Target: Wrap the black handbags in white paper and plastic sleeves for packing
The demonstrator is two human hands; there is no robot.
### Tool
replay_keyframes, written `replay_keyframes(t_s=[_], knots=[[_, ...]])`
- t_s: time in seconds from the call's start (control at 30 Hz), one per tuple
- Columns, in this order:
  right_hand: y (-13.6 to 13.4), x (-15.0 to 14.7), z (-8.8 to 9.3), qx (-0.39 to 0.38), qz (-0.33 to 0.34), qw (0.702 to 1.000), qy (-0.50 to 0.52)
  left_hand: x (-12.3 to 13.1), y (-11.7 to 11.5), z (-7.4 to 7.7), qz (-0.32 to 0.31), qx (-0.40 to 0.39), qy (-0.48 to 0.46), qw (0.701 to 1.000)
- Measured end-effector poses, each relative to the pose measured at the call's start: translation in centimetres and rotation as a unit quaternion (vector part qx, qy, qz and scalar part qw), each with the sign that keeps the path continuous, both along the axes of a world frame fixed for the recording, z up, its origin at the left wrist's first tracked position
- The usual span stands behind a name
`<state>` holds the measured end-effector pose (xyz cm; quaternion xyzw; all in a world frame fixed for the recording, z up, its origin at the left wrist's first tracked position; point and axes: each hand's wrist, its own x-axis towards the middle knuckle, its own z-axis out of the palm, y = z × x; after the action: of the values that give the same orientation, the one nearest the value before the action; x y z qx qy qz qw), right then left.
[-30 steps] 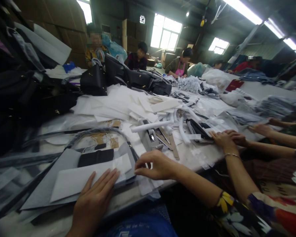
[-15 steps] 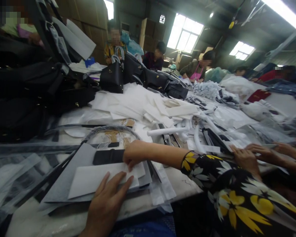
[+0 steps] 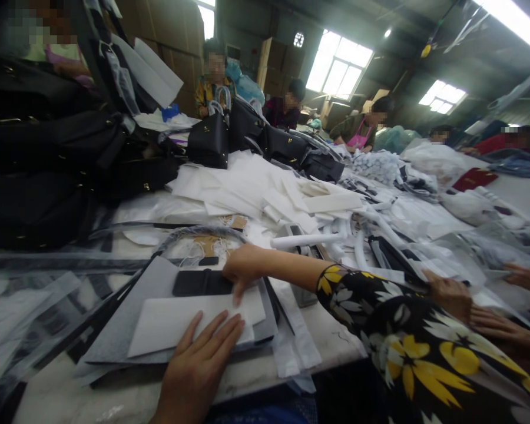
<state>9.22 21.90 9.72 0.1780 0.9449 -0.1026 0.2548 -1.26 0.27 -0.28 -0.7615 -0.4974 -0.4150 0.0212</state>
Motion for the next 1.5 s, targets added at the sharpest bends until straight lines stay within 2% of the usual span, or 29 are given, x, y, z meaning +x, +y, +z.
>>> replay_keyframes(t_s=[0.1,0.2,0.27,0.37,0.47,0.6,0.73,0.9,1.0,1.1,1.17,1.27,1.37,1.5], knots=[[1.7,0.3,-1.4,-0.061,-0.061,0.996,0.019,0.0,0.0,-0.2,-0.003,-0.006,-0.004,1.0],[3.3,0.3,-2.4,-0.096,-0.079,0.992,0.023,0.0,0.2,-0.1,-0.002,-0.008,-0.004,1.0],[4.0,0.3,-2.6,-0.086,-0.093,0.992,0.032,0.0,0.2,0.0,-0.001,-0.012,0.002,1.0],[4.0,0.8,-2.1,-0.021,-0.143,0.987,0.063,0.0,0.2,0.0,-0.003,0.004,0.013,1.0],[1.5,1.9,-1.6,0.037,-0.187,0.976,0.11,-0.1,0.3,-0.4,0.001,0.044,0.0,0.999],[-3.2,3.7,-2.4,0.033,-0.199,0.968,0.148,-0.1,0.3,-0.8,0.0,0.026,0.041,0.999],[-5.0,4.3,-3.3,0.018,-0.21,0.963,0.17,-0.4,0.2,-0.2,0.0,0.008,0.069,0.998],[-6.3,4.3,-2.6,0.033,-0.242,0.944,0.221,-0.9,0.2,0.7,-0.016,0.004,0.132,0.991],[-9.6,4.8,-2.5,0.069,-0.245,0.925,0.283,-0.8,0.1,1.0,-0.013,-0.002,0.136,0.991],[-13.2,5.7,-3.5,0.077,-0.227,0.913,0.331,-0.5,-0.1,1.3,-0.013,-0.002,0.11,0.994],[-14.7,6.2,-4.4,0.078,-0.218,0.909,0.346,-0.7,-0.2,1.7,-0.028,-0.016,0.108,0.994],[-15.2,6.6,-5.3,0.095,-0.202,0.908,0.354,-2.8,-0.4,2.8,-0.07,-0.03,0.16,0.984],[-14.6,6.7,-5.7,0.105,-0.194,0.91,0.352,-7.0,-0.8,4.4,-0.1,0.004,0.272,0.957],[-14.6,6.6,-5.5,0.109,-0.196,0.898,0.378,-12.4,-1.5,5.8,-0.044,0.01,0.4,0.915]])
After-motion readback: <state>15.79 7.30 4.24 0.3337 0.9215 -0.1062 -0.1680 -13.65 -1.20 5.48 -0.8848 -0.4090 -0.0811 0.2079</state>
